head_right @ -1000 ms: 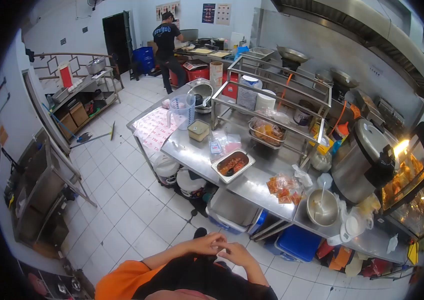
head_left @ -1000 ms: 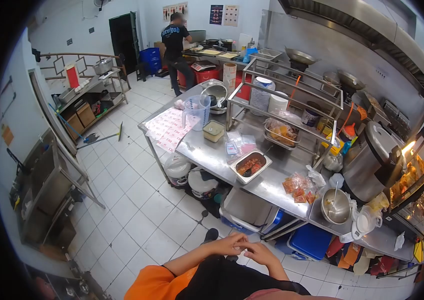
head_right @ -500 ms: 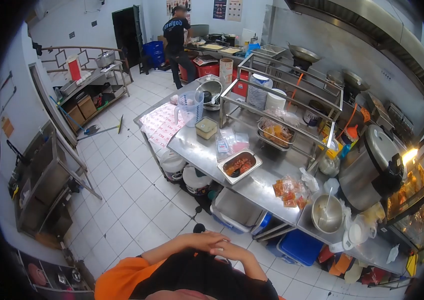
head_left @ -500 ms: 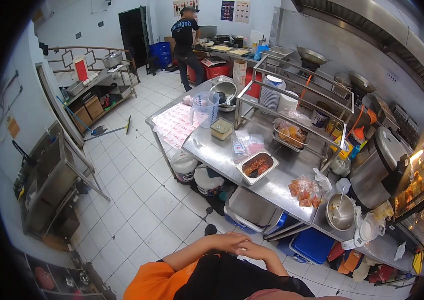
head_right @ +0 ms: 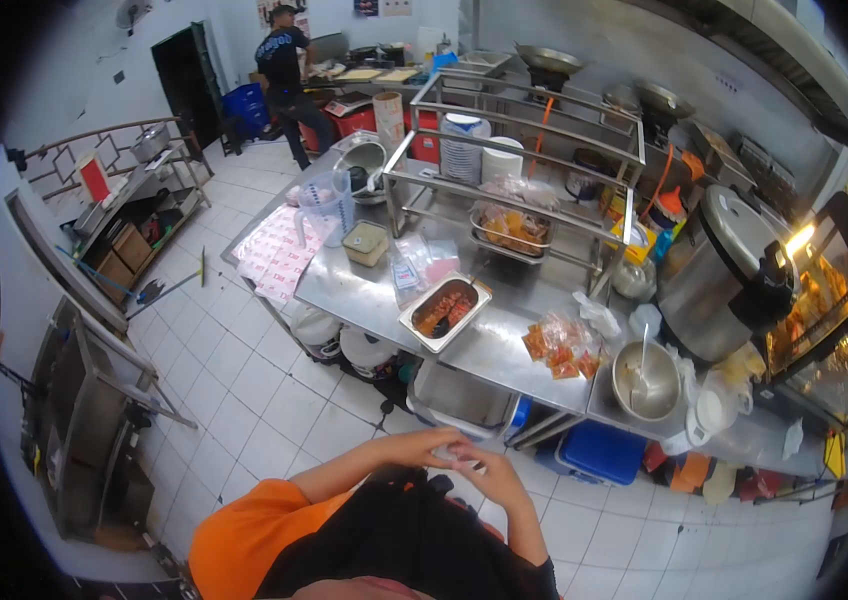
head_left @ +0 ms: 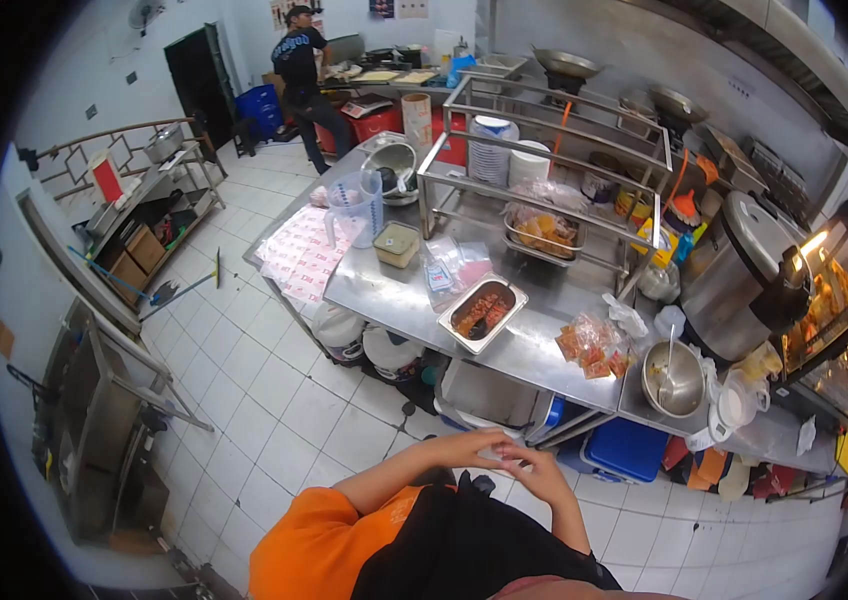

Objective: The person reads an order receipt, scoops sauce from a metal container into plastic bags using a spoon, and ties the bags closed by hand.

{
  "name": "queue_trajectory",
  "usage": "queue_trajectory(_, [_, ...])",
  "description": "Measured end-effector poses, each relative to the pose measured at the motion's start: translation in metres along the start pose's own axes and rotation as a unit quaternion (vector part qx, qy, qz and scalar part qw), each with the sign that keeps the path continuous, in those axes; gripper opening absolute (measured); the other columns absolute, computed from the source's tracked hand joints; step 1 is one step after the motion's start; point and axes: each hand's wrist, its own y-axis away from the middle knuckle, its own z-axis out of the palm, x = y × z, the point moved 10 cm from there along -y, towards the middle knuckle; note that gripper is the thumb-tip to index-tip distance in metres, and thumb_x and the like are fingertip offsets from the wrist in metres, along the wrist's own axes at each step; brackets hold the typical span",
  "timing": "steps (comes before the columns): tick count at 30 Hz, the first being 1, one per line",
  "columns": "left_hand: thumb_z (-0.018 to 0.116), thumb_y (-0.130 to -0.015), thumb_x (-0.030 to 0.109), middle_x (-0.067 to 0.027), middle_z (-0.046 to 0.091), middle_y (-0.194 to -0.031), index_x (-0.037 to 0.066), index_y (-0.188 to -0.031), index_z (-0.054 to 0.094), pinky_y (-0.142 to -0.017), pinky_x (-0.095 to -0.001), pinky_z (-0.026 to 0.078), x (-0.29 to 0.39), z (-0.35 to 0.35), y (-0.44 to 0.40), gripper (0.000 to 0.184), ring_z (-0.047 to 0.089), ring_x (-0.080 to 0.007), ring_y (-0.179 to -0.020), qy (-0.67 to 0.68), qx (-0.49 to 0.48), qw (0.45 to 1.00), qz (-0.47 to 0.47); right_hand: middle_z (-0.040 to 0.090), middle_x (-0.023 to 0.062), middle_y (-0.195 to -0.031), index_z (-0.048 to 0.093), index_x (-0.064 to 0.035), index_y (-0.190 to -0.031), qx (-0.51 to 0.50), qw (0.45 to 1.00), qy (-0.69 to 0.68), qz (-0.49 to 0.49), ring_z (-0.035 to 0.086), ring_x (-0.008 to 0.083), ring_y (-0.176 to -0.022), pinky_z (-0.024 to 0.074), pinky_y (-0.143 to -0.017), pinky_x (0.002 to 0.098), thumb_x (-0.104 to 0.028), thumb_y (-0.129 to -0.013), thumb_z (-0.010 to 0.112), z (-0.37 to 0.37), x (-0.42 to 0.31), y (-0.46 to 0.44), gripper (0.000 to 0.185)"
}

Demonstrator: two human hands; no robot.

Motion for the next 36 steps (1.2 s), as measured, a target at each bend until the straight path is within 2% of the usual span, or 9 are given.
queue_trajectory(2, [0.067, -0.086, 0.025, -0.0143, 0.052, -0.119, 0.005, -0.126, 0.050, -0.099, -0.0368, 0.037, -0.006, -0.016, 0.001, 0.048, 0.048, -0.0285, -0.114, -0.075, 0.026, 0.996, 0.042, 0.071, 0.0068, -0.096, 0.071, -0.0011, -0.097, 0.128, 0.991, -0.037, 0.004, 0.063, 0.0139, -0.084, 0.0487, -0.074, 0.0267, -0.027, -0.096, 0.052, -0.022, 0.006, -0.001, 0.032])
queue_trajectory(8, [0.072, -0.081, 0.024, -0.0113, 0.053, -0.120, 0.008, -0.128, 0.052, -0.102, -0.0363, 0.035, -0.005, -0.117, 0.015, 0.053, 0.045, -0.0273, -0.118, -0.102, 0.078, 0.992, 0.021, 0.068, 0.0086, -0.097, 0.061, -0.0011, -0.118, 0.359, 0.911, -0.202, -0.008, 0.060, 0.0117, -0.075, 0.0457, -0.064, 0.0241, -0.020, -0.099, 0.042, -0.086, 0.027, -0.019, 0.032])
queue_trajectory(18, [0.073, -0.078, 0.010, -0.0073, 0.051, -0.112, 0.007, -0.131, 0.051, -0.096, -0.0287, 0.039, -0.031, -0.247, 0.062, 0.057, 0.051, -0.0186, -0.109, 0.035, 0.301, 0.953, 0.007, 0.060, 0.0084, -0.114, 0.059, -0.0016, -0.118, 0.213, 0.962, -0.170, -0.035, 0.056, 0.0152, -0.094, 0.0448, -0.078, 0.0265, -0.030, -0.099, 0.042, -0.067, -0.010, -0.158, 0.038])
queue_trajectory(21, [0.070, -0.079, 0.002, -0.0072, 0.048, -0.112, 0.004, -0.131, 0.050, -0.098, -0.0293, 0.038, -0.057, -0.266, 0.077, 0.056, 0.050, -0.0182, -0.110, 0.114, 0.395, 0.910, 0.054, 0.054, 0.0070, -0.121, 0.059, -0.0060, -0.120, 0.308, 0.944, -0.115, -0.034, 0.052, 0.0147, -0.102, 0.0447, -0.079, 0.0265, -0.032, -0.100, 0.042, -0.084, -0.010, -0.180, 0.037])
queue_trajectory(26, [0.067, -0.080, -0.005, -0.0049, 0.048, -0.111, 0.002, -0.132, 0.049, -0.099, -0.0297, 0.038, -0.086, -0.289, 0.089, 0.055, 0.050, -0.0164, -0.110, 0.200, 0.411, 0.889, 0.026, 0.040, 0.0191, -0.129, 0.057, -0.0126, -0.125, 0.375, 0.913, 0.158, 0.005, 0.034, 0.0344, -0.124, 0.0287, -0.103, 0.0438, -0.043, -0.088, 0.062, -0.121, 0.015, -0.229, 0.048])
queue_trajectory(30, [0.067, -0.084, 0.002, -0.0042, 0.050, -0.107, 0.002, -0.132, 0.048, -0.097, -0.0297, 0.040, -0.085, -0.319, 0.088, 0.051, 0.051, -0.0151, -0.107, 0.203, 0.417, 0.885, 0.042, 0.039, 0.0186, -0.129, 0.065, -0.0127, -0.114, 0.339, 0.873, 0.337, 0.094, 0.034, 0.0380, -0.122, 0.0285, -0.102, 0.0459, -0.046, -0.080, 0.070, -0.130, 0.014, -0.294, 0.048])
queue_trajectory(33, [0.068, -0.086, 0.012, -0.0035, 0.051, -0.105, 0.002, -0.132, 0.049, -0.093, -0.0289, 0.042, -0.093, -0.333, 0.087, 0.050, 0.051, -0.0140, -0.103, 0.260, 0.473, 0.838, 0.078, 0.042, 0.0161, -0.127, 0.069, -0.0104, -0.102, 0.341, 0.862, 0.370, 0.069, 0.035, 0.0378, -0.120, 0.0290, -0.099, 0.0470, -0.041, -0.075, 0.074, -0.124, -0.011, -0.309, 0.041])
queue_trajectory(34, [0.068, -0.087, 0.015, -0.0032, 0.052, -0.105, 0.002, -0.132, 0.049, -0.092, -0.0284, 0.042, -0.095, -0.331, 0.084, 0.050, 0.051, -0.0136, -0.102, 0.290, 0.491, 0.817, 0.091, 0.046, 0.0138, -0.120, 0.070, -0.0097, -0.097, 0.372, 0.844, 0.384, 0.034, 0.045, 0.0354, -0.109, 0.0354, -0.093, 0.0441, -0.032, -0.074, 0.075, -0.118, -0.030, -0.304, 0.033])
queue_trajectory(36, [0.068, -0.088, 0.022, -0.0025, 0.053, -0.103, 0.002, -0.132, 0.048, -0.088, -0.0263, 0.043, -0.093, -0.321, 0.075, 0.052, 0.052, -0.0127, -0.095, 0.333, 0.491, 0.800, 0.089, 0.050, 0.0142, -0.110, 0.068, -0.0077, -0.094, 0.313, 0.917, 0.245, -0.032, 0.050, 0.0332, -0.099, 0.0413, -0.084, 0.0400, -0.027, -0.076, 0.073, -0.097, -0.057, -0.290, 0.027])
